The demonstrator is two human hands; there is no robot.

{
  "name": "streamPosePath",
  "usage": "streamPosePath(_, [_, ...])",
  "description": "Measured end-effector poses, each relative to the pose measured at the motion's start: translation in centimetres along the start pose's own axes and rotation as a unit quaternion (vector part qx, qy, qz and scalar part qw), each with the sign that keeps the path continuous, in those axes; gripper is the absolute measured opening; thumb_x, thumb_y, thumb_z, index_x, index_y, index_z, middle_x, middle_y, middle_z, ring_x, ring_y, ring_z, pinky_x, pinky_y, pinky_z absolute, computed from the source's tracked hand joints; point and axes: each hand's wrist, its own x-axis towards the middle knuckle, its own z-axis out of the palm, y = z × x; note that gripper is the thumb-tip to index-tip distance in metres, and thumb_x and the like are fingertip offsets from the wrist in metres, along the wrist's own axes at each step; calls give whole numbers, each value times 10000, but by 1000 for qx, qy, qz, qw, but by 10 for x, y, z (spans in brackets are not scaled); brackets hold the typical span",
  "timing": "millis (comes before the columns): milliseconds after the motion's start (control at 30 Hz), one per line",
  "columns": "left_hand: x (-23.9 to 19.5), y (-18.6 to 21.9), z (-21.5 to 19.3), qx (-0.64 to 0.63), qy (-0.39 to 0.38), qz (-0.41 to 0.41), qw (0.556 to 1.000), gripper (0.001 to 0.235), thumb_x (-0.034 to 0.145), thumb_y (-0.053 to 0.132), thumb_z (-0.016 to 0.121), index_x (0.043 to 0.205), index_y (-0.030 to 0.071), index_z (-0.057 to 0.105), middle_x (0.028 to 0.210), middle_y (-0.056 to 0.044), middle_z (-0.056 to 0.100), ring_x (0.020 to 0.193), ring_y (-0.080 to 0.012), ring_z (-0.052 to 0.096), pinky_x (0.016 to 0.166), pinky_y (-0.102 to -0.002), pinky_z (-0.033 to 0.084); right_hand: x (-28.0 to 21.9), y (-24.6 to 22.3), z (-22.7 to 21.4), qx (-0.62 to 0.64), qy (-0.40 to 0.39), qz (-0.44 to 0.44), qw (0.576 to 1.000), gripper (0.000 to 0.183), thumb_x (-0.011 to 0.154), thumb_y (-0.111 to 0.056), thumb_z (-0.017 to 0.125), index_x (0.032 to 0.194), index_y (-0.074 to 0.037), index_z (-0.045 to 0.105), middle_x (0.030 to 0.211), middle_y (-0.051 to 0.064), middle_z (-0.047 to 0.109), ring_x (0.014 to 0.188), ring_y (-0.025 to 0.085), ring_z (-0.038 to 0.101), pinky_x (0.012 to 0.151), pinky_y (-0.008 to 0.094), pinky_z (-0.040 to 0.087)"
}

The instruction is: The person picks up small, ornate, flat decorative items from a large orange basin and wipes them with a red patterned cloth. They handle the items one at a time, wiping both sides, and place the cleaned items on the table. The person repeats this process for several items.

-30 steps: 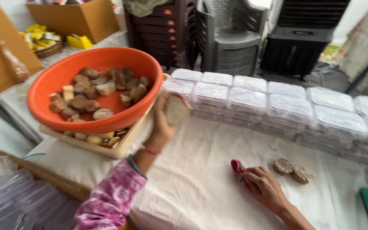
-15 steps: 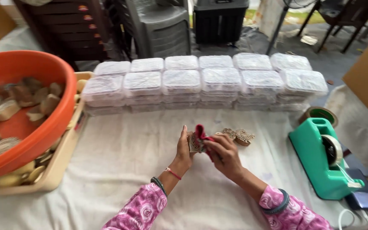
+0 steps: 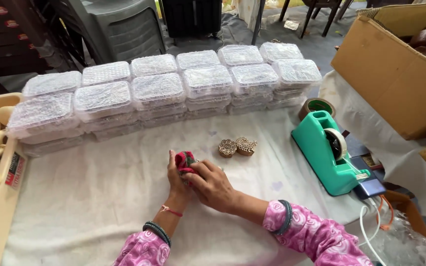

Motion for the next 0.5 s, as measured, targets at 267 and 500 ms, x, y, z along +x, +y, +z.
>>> streamPosePath(267, [-20, 17, 23, 97, 32, -23, 994, 468, 1044, 485, 373, 1002, 144, 691, 908, 33, 687, 797, -87, 636, 685, -254, 536, 3, 2, -6, -45, 14, 3, 999, 294, 814, -64, 744, 1096, -52, 661, 1087, 130, 624, 928, 331, 608, 768, 441, 519])
streamPosePath(500, [-21, 28, 28, -9, -46, -46, 998, 476, 1106, 501, 394, 1047, 122, 676, 908, 9, 698, 781, -123, 646, 681, -298, 541, 4, 9, -6, -28, 18, -54, 998, 300, 835, -80, 743, 1118, -42, 649, 1101, 127, 620, 956, 318, 621, 802, 439, 525])
